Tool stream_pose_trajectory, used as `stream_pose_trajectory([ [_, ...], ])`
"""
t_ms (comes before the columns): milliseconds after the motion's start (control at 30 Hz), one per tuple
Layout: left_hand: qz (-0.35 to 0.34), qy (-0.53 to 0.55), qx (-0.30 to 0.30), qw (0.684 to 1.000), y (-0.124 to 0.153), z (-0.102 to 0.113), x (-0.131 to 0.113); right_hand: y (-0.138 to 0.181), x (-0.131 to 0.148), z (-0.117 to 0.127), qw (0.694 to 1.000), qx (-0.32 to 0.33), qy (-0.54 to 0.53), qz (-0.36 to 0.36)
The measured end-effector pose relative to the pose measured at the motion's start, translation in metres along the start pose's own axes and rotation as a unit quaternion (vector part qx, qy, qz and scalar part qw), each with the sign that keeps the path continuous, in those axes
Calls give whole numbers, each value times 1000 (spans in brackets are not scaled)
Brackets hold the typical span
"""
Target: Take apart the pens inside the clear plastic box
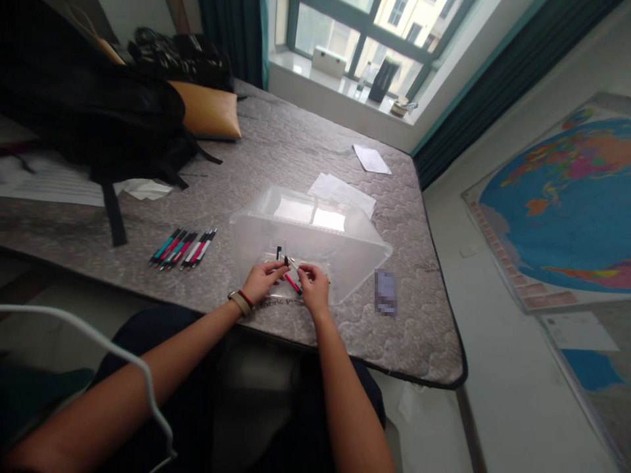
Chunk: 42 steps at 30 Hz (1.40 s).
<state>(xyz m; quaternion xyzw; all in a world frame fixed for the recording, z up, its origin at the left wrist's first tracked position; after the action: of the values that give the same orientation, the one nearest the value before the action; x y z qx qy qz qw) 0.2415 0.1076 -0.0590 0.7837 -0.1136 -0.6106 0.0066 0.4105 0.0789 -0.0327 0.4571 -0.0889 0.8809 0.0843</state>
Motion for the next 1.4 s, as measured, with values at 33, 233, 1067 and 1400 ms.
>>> stream_pose_trajectory([
  [33, 14, 21, 15, 1000, 0, -4, 0, 8, -1, -4, 998, 1, -54, -22],
  [233, 52, 97, 81, 991, 8, -22, -2, 38, -7, -25, 950, 11, -277, -145],
  [1067, 32, 133, 79, 987, 12, -27, -13, 45, -2, -53, 839, 65, -491, -226],
  [1400, 11, 137, 49, 989, 12, -20, -16, 45, 2, -57, 837, 83, -495, -218],
])
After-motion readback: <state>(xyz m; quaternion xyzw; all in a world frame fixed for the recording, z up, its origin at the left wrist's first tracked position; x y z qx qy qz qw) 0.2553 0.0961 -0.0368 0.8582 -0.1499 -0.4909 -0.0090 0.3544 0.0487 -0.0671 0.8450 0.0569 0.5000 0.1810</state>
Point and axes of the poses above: each hand's wrist, its own y-axis away from the middle knuckle, its own z-axis out of the back of the hand, x = y × z, the point moved 10 cm from there along -y, towards the middle knuckle, and after that the axes turned 14 degrees about y, right-handed, at the moved point
